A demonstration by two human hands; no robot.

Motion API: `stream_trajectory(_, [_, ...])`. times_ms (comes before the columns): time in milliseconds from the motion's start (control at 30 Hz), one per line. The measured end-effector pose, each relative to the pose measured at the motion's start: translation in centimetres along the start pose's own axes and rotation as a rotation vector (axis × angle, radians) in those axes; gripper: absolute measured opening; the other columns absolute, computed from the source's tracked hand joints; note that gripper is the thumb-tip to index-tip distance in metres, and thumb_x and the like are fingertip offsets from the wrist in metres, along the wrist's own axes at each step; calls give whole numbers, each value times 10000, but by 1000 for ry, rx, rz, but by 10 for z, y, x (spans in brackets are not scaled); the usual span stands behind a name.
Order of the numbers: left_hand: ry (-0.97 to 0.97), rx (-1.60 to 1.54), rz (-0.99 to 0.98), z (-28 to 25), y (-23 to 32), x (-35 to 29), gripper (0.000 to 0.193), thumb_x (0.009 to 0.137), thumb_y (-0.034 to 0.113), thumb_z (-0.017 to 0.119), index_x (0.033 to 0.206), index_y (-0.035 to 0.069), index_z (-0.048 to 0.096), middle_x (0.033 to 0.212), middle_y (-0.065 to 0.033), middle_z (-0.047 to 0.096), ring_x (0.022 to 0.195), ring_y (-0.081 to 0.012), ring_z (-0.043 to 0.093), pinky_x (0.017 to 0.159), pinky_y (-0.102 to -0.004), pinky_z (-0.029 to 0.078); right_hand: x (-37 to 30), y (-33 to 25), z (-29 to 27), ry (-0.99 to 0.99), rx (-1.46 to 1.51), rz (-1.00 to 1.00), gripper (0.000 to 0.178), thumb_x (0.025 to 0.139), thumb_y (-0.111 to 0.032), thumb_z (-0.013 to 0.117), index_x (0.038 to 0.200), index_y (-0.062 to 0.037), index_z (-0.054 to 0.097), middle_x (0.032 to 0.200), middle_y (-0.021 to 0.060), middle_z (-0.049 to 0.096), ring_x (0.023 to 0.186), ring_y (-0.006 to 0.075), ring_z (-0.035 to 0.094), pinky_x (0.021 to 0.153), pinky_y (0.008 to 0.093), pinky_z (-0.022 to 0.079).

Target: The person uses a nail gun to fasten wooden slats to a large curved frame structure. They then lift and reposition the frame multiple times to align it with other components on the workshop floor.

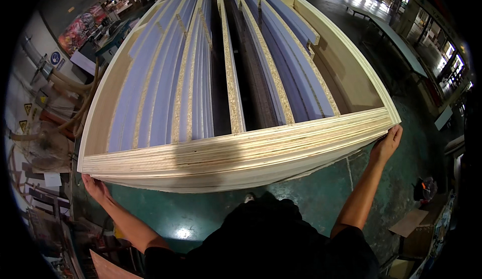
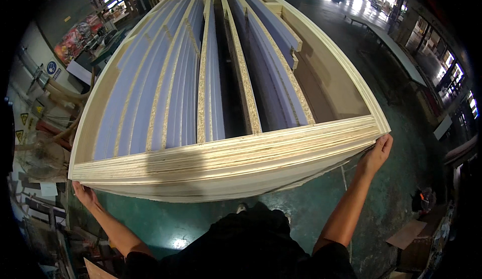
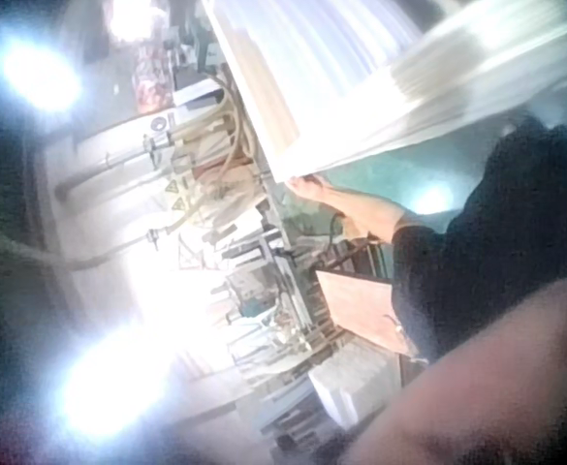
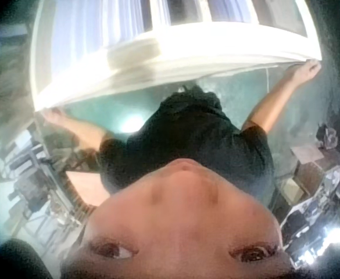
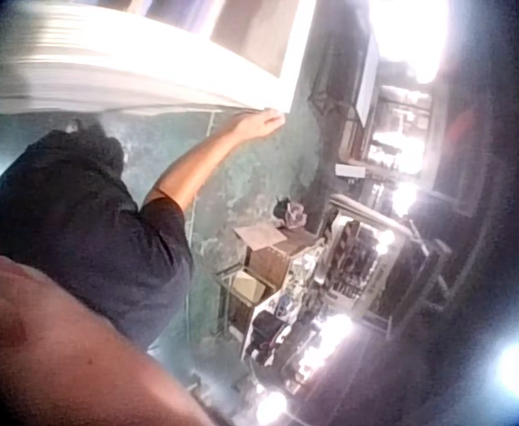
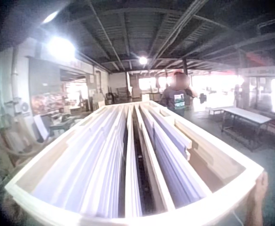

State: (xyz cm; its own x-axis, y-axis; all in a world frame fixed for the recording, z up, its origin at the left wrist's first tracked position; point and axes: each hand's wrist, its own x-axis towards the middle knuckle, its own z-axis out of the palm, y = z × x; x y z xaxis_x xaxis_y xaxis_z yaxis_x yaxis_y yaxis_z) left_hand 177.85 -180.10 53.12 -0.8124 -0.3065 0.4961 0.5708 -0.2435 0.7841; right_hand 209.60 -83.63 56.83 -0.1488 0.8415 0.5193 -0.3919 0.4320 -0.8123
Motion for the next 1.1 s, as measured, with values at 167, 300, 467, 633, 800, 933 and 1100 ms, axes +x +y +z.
stream_trajectory(167, [20, -21, 19, 2, -6, -1, 528, 1064, 250, 628, 1488, -26, 479, 1448, -157, 588, 1306, -266, 579, 1112, -417, 454, 0, 1, -4, -33, 23, -16, 328, 1130, -314, 495, 1186, -10, 604, 1036, 34, 641, 951, 107, 577, 898, 286, 467])
stream_trajectory(300, [52, 10, 33, 0, -5, 2, 525, 1071, 251, 613, 1493, -28, 473, 1451, -165, 584, 1301, -270, 583, 1106, -423, 459, 0, 2, 0, -10, 7, -19, 333, 1131, -316, 494, 1189, -7, 604, 1036, 35, 642, 946, 105, 578, 893, 287, 470])
stream_trajectory(467, [95, 9, 54, 12, -9, -2, 521, 1079, 240, 592, 1499, -38, 459, 1455, -177, 578, 1288, -286, 593, 1076, -431, 488, 3, 3, 0, -17, 2, -35, 336, 1134, -319, 486, 1173, -6, 602, 1031, 36, 642, 946, 101, 581, 883, 278, 473])
stream_trajectory(633, [206, 72, 89, 13, -8, 0, 500, 1076, 235, 590, 1482, -34, 480, 1440, -185, 590, 1279, -317, 599, 1069, -463, 513, 0, 3, 8, 54, 50, -38, 331, 1136, -320, 479, 1148, -9, 592, 1014, 36, 636, 942, 104, 589, 867, 275, 480])
stream_trajectory(800, [167, 23, 96, 22, -8, -7, 441, 1073, 267, 596, 1421, 2, 543, 1416, -168, 607, 1276, -319, 594, 1096, -474, 495, -3, 10, 0, 6, 50, -34, 330, 1138, -315, 468, 1199, -10, 580, 1054, 50, 638, 972, 120, 593, 904, 290, 481])
stream_trajectory(933, [22, 60, 62, -7, -2, 5, 511, 1017, 310, 681, 1412, 14, 549, 1380, -145, 624, 1270, -296, 589, 1114, -471, 460, -6, 14, -12, -5, -52, -62, 335, 1139, -288, 463, 1294, -5, 555, 1166, 75, 629, 1066, 142, 579, 986, 312, 455])
stream_trajectory(1100, [147, 145, -44, -42, 14, 6, 616, 912, 211, 777, 1410, -22, 498, 1422, -194, 586, 1322, -331, 566, 1154, -498, 438, -13, 9, -5, -68, 34, -38, 311, 1114, -249, 531, 1356, -54, 537, 1153, 29, 630, 1041, 119, 611, 945, 299, 502])
